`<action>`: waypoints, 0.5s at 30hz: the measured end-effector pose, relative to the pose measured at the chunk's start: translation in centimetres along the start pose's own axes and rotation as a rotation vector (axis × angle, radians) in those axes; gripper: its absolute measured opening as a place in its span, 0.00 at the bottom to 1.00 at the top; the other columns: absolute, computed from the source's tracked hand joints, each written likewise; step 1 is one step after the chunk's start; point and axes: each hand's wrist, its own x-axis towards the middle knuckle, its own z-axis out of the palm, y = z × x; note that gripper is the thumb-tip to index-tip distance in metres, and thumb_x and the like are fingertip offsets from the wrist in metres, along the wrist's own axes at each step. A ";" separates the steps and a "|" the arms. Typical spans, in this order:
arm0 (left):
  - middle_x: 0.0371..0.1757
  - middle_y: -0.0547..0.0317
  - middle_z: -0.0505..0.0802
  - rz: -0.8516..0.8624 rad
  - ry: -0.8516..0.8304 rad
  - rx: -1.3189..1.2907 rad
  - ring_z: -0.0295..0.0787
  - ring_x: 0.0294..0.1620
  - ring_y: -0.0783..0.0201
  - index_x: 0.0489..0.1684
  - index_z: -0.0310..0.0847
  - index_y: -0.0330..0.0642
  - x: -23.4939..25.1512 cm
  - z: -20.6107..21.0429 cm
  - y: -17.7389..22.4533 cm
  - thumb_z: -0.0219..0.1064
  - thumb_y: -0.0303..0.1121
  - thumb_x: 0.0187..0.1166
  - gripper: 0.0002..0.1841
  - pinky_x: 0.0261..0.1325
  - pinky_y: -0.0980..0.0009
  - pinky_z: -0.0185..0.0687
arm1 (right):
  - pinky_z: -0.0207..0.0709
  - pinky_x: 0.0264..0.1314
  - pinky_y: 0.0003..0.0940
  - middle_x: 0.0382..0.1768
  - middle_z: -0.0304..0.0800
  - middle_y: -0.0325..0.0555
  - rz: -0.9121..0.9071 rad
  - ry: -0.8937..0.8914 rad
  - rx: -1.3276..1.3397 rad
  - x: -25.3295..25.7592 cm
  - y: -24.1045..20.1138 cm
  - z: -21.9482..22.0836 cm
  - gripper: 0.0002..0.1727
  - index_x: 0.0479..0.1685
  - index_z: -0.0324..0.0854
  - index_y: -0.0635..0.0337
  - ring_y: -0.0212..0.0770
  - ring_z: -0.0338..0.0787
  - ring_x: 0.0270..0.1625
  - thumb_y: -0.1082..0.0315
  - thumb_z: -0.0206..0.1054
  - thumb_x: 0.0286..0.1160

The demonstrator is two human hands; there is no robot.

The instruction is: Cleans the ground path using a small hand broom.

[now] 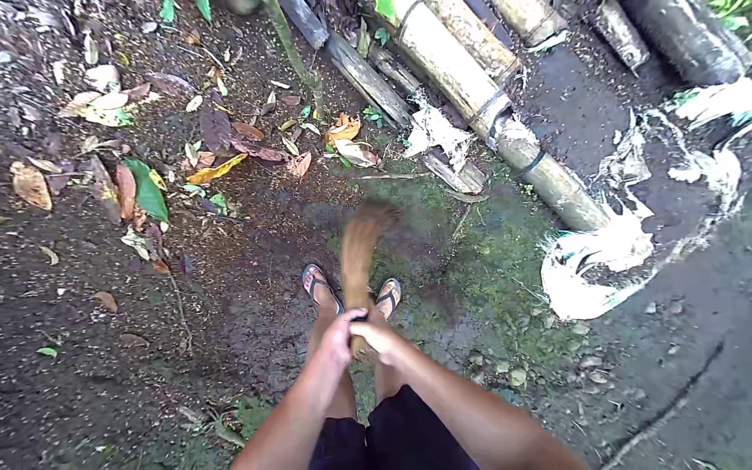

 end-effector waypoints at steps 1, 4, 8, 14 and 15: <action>0.37 0.48 0.91 0.081 0.029 -0.089 0.91 0.36 0.57 0.54 0.80 0.37 0.5 -1.8 1.7 0.62 0.33 0.81 0.12 0.38 0.57 0.89 | 0.80 0.71 0.52 0.71 0.79 0.62 -0.007 -0.127 -0.062 2.4 -1.1 2.0 0.53 0.91 0.49 0.57 0.51 0.84 0.69 0.72 0.75 0.61; 0.36 0.50 0.91 0.300 0.160 -0.208 0.90 0.35 0.59 0.52 0.80 0.38 0.9 -5.1 6.4 0.58 0.35 0.84 0.11 0.39 0.59 0.88 | 0.78 0.73 0.49 0.73 0.78 0.62 -0.077 -0.391 -0.169 7.3 -4.9 7.1 0.50 0.91 0.50 0.60 0.50 0.83 0.71 0.77 0.72 0.63; 0.41 0.47 0.92 0.469 0.283 -0.178 0.92 0.40 0.58 0.61 0.77 0.35 -0.4 -4.4 7.1 0.61 0.36 0.86 0.15 0.44 0.59 0.89 | 0.73 0.78 0.49 0.83 0.68 0.61 -0.150 -0.489 -0.188 7.0 -7.1 7.5 0.59 0.96 0.43 0.54 0.51 0.76 0.79 0.78 0.73 0.56; 0.47 0.44 0.92 0.327 0.039 -0.060 0.92 0.45 0.55 0.74 0.69 0.36 -7.5 -4.9 -1.8 0.65 0.33 0.80 0.24 0.48 0.56 0.90 | 0.80 0.74 0.48 0.76 0.77 0.57 -0.148 -0.260 -0.144 -4.6 -0.8 4.5 0.66 0.96 0.40 0.55 0.46 0.83 0.73 0.74 0.78 0.44; 0.45 0.44 0.92 0.254 0.018 -0.073 0.92 0.44 0.55 0.69 0.74 0.36 -8.0 -5.5 -2.9 0.68 0.33 0.76 0.23 0.48 0.56 0.90 | 0.81 0.72 0.49 0.73 0.79 0.58 -0.097 -0.189 -0.126 -6.3 0.6 4.7 0.68 0.96 0.38 0.54 0.46 0.85 0.71 0.71 0.79 0.44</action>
